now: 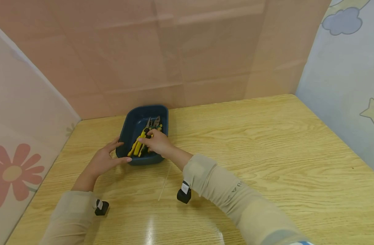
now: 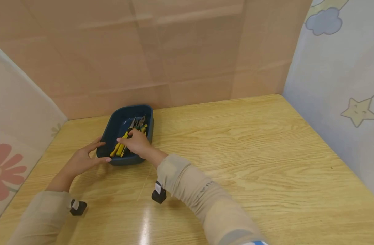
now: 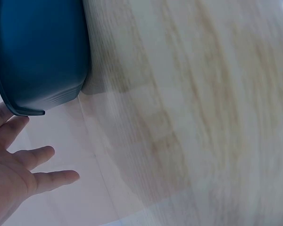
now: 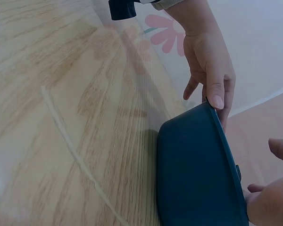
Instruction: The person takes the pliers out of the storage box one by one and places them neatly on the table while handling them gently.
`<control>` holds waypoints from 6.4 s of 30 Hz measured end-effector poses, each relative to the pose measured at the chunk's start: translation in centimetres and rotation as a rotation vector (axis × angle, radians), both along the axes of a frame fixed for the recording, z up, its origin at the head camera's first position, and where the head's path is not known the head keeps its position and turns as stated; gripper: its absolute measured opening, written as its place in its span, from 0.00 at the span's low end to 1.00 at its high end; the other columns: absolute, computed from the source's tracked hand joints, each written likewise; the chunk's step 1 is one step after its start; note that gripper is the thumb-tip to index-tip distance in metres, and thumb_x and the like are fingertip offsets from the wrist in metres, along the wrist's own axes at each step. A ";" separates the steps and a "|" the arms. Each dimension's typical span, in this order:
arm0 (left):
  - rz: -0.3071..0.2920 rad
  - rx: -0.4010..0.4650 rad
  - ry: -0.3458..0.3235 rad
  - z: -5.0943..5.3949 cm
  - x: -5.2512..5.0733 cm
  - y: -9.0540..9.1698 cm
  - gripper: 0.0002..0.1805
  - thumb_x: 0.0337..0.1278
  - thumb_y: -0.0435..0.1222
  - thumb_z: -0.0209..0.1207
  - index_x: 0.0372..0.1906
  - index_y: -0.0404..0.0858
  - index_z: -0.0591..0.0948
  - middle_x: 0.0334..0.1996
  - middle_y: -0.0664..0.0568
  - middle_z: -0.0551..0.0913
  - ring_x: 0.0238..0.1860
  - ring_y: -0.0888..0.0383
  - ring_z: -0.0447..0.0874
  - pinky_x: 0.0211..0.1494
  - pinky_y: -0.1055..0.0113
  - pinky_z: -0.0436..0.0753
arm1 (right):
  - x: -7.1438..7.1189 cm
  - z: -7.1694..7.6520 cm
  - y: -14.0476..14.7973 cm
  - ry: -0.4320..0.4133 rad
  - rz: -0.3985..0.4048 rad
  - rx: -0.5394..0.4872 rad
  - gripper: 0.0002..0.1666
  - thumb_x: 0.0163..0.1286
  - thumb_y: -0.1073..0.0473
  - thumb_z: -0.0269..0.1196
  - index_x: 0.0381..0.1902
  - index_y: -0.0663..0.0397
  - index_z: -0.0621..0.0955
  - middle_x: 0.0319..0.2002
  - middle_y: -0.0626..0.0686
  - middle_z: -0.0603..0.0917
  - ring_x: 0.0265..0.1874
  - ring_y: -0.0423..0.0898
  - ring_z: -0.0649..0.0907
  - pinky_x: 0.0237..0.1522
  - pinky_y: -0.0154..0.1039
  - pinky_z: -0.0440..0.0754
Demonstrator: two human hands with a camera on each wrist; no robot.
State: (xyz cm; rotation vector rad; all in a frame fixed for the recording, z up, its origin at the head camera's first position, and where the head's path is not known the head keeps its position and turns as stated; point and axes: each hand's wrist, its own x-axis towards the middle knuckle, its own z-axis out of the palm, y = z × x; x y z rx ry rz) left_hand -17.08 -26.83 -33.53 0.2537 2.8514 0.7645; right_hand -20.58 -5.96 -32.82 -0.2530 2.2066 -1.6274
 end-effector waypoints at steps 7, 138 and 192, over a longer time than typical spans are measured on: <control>-0.004 0.002 0.010 -0.2 0.0 -0.2 0.48 0.41 0.58 0.57 0.63 0.31 0.57 0.66 0.42 0.43 0.58 0.33 0.51 0.49 0.38 0.63 | 0.1 -0.3 -1.4 -0.003 -0.030 0.084 0.33 0.58 0.48 0.58 0.58 0.56 0.64 0.37 0.53 0.77 0.30 0.47 0.78 0.28 0.37 0.76; 0.067 0.026 0.055 -0.8 0.5 0.4 0.51 0.35 0.60 0.59 0.62 0.32 0.58 0.65 0.42 0.48 0.59 0.36 0.52 0.52 0.39 0.61 | -0.9 2.2 1.8 -0.507 -0.275 -0.657 0.29 0.60 0.78 0.48 0.60 0.69 0.58 0.61 0.60 0.56 0.52 0.58 0.68 0.40 0.42 0.78; 0.050 0.063 0.063 -1.0 0.3 0.6 0.49 0.37 0.58 0.59 0.62 0.33 0.59 0.65 0.45 0.48 0.59 0.36 0.51 0.51 0.39 0.61 | 0.7 2.6 6.3 -0.450 -0.204 -0.791 0.27 0.61 0.79 0.46 0.59 0.72 0.57 0.60 0.67 0.55 0.49 0.64 0.69 0.43 0.43 0.76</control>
